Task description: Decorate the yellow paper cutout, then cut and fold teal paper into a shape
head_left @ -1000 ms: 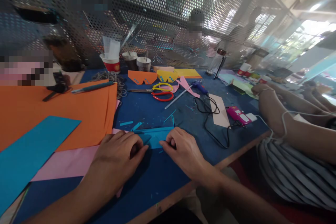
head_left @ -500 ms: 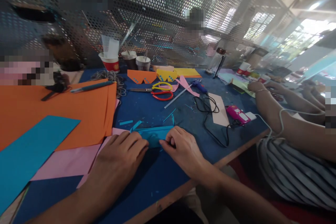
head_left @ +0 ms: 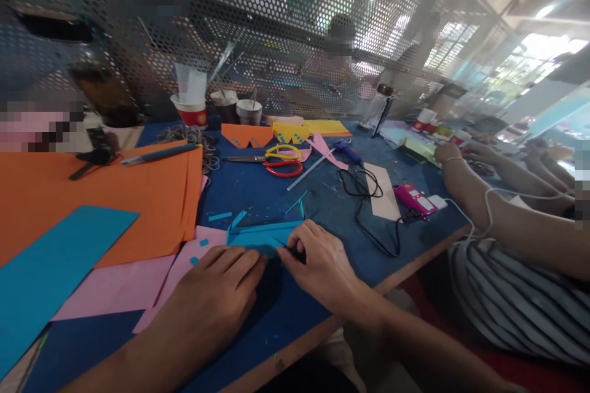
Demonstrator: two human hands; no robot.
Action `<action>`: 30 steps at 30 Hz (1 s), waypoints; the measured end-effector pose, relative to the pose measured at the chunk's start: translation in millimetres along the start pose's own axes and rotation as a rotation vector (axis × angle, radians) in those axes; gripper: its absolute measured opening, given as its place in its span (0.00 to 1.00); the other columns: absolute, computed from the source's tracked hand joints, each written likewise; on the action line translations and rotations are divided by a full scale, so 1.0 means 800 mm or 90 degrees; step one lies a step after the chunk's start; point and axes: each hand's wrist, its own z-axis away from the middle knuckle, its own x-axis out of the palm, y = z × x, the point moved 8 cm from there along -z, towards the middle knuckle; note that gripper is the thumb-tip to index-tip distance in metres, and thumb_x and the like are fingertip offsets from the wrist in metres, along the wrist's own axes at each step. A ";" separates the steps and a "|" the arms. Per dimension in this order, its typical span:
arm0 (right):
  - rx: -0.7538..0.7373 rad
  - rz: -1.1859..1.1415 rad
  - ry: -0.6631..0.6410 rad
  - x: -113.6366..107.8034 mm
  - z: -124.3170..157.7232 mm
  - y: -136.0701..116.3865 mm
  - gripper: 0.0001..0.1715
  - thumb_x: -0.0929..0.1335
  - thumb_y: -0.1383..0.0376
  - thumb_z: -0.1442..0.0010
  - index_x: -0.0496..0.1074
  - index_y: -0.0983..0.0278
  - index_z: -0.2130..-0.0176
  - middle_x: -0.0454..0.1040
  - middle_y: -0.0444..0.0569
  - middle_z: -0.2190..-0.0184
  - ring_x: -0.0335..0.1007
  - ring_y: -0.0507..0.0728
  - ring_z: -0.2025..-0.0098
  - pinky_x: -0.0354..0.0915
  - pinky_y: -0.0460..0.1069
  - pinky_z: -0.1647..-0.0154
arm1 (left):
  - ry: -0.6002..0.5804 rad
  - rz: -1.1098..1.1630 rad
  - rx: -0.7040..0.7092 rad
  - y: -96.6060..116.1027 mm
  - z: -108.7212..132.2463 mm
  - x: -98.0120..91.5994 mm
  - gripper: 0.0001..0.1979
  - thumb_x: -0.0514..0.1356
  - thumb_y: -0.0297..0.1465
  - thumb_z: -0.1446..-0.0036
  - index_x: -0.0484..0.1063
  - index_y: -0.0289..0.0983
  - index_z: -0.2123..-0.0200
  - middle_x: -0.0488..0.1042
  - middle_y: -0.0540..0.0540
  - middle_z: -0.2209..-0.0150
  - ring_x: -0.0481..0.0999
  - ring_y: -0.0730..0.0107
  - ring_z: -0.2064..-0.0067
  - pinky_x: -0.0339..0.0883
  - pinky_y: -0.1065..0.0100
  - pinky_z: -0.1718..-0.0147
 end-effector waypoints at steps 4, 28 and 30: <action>0.016 0.012 -0.001 0.001 0.002 -0.006 0.08 0.72 0.64 0.35 0.67 0.59 0.61 0.74 0.44 0.63 0.73 0.56 0.61 0.64 0.51 0.60 | 0.007 0.004 0.008 0.002 0.000 -0.004 0.18 0.50 0.21 0.33 0.80 0.34 0.52 0.82 0.39 0.58 0.78 0.54 0.57 0.68 0.53 0.55; 0.089 0.058 0.009 0.009 0.008 -0.005 0.11 0.66 0.68 0.41 0.62 0.58 0.58 0.71 0.46 0.61 0.70 0.59 0.59 0.63 0.55 0.55 | -0.003 0.001 0.006 -0.001 0.008 -0.002 0.20 0.49 0.19 0.35 0.80 0.34 0.52 0.82 0.39 0.56 0.78 0.50 0.55 0.65 0.49 0.53; 0.086 0.045 0.010 0.008 0.008 -0.004 0.11 0.66 0.70 0.42 0.62 0.59 0.58 0.70 0.45 0.62 0.69 0.58 0.60 0.63 0.55 0.56 | 0.005 0.001 0.005 -0.001 0.010 -0.002 0.20 0.50 0.19 0.36 0.80 0.33 0.52 0.82 0.38 0.54 0.78 0.49 0.54 0.65 0.49 0.52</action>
